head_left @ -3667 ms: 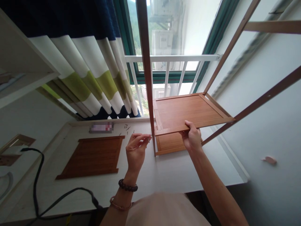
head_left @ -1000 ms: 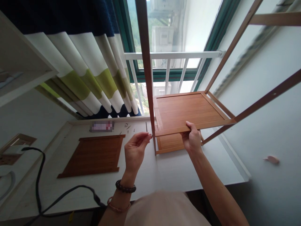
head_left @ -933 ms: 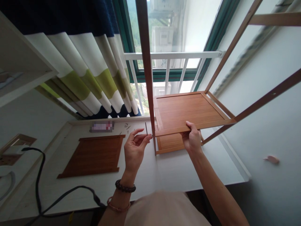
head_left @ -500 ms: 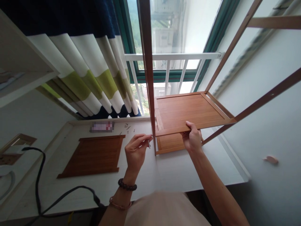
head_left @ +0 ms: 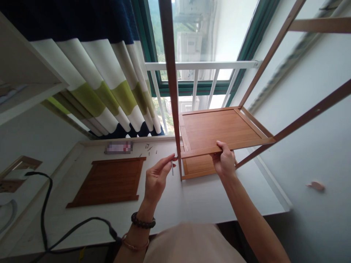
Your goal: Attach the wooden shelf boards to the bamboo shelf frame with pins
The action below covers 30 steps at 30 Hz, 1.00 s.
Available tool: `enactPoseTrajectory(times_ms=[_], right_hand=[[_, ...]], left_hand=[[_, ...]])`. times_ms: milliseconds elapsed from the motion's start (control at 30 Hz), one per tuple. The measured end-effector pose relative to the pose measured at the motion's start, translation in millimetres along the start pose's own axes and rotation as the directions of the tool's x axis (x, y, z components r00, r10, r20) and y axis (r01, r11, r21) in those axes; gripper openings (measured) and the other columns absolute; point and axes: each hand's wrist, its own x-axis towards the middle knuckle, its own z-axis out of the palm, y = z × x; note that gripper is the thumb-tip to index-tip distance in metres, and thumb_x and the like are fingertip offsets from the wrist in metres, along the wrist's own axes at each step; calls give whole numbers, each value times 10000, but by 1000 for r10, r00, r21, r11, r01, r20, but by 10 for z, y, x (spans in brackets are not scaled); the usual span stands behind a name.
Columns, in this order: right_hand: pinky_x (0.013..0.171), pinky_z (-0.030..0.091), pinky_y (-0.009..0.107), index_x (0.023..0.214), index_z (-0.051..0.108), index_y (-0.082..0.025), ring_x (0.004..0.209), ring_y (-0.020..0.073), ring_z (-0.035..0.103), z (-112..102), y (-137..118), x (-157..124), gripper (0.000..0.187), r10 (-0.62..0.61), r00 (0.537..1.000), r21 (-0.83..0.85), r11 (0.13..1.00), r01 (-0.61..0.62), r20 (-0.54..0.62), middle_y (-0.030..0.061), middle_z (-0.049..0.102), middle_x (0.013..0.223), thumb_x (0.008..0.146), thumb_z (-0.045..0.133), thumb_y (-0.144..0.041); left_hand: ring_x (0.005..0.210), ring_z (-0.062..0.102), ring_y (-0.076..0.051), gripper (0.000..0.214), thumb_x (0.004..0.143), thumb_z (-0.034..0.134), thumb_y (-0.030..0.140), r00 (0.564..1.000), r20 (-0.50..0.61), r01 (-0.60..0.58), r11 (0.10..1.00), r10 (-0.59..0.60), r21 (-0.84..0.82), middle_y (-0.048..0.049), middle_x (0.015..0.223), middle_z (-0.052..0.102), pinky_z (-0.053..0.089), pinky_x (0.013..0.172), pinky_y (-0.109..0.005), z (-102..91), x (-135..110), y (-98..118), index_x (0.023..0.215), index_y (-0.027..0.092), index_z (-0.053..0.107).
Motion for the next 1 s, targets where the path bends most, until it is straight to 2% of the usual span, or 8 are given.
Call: enactPoseTrajectory(times_ms=[233, 433, 567, 667, 767, 867, 1000], right_hand=[[502, 515, 193, 691, 530, -157, 611, 94, 582, 4, 5, 0, 167, -2, 1000, -12, 1000, 2, -9, -53, 573, 639, 591, 664, -156], [504, 519, 195, 678, 519, -159, 614, 93, 584, 4, 1, 5, 179, -9, 1000, -19, 1000, 9, -23, -53, 581, 661, 579, 667, -164], [499, 520, 196, 679, 522, -159, 612, 93, 582, 13, -4, -4, 179, -6, 1000, -25, 1000, 5, -25, -52, 578, 662, 575, 668, -165], [496, 518, 193, 676, 519, -159, 614, 93, 580, 16, -10, -11, 175, -8, 1000, -29, 1000, 7, -24, -51, 575, 658, 579, 664, -163], [499, 517, 191, 653, 514, -151, 604, 90, 574, 16, -14, -11, 174, 3, 1000, -23, 1000, -3, -31, -51, 571, 644, 575, 669, -152], [500, 516, 193, 668, 526, -148, 606, 90, 574, 13, -11, -3, 172, 5, 1000, -1, 1000, -5, -27, -50, 573, 645, 576, 671, -141], [499, 514, 194, 695, 535, -152, 612, 92, 578, 8, -2, 3, 170, -11, 1000, 15, 1000, 11, -13, -52, 578, 654, 588, 666, -140]], left_hand=[[754, 632, -143, 299, 771, 571, 283, 1000, -1, 29, 999, -29, 13, -59, 954, 684, 509, 755, -288, -3, -18, 42, 1043, 182, 643], [733, 649, -161, 326, 676, 678, 272, 996, -77, 51, 999, -50, 12, -47, 869, 702, 529, 759, -313, 37, 24, -9, 988, 180, 662], [771, 641, -167, 226, 668, 684, 269, 985, -147, -78, 995, 86, 61, -30, 845, 690, 529, 780, -330, 58, 46, -79, 880, 193, 676], [847, 614, -172, 145, 691, 663, 259, 964, -132, -213, 969, 230, 126, -30, 872, 661, 507, 828, -346, 66, 66, -118, 825, 208, 681], [888, 579, -160, 119, 686, 666, 244, 940, -163, -273, 948, 299, 166, -31, 922, 599, 501, 814, -313, 69, 92, -140, 799, 214, 688], [809, 573, -123, 109, 682, 671, 232, 943, -183, -252, 955, 279, 156, -16, 875, 562, 507, 737, -256, 68, 111, -148, 788, 214, 689], [753, 596, -115, 103, 686, 669, 219, 974, -118, -187, 981, 192, 51, -4, 815, 615, 514, 710, -245, 75, 112, -142, 786, 197, 678]])
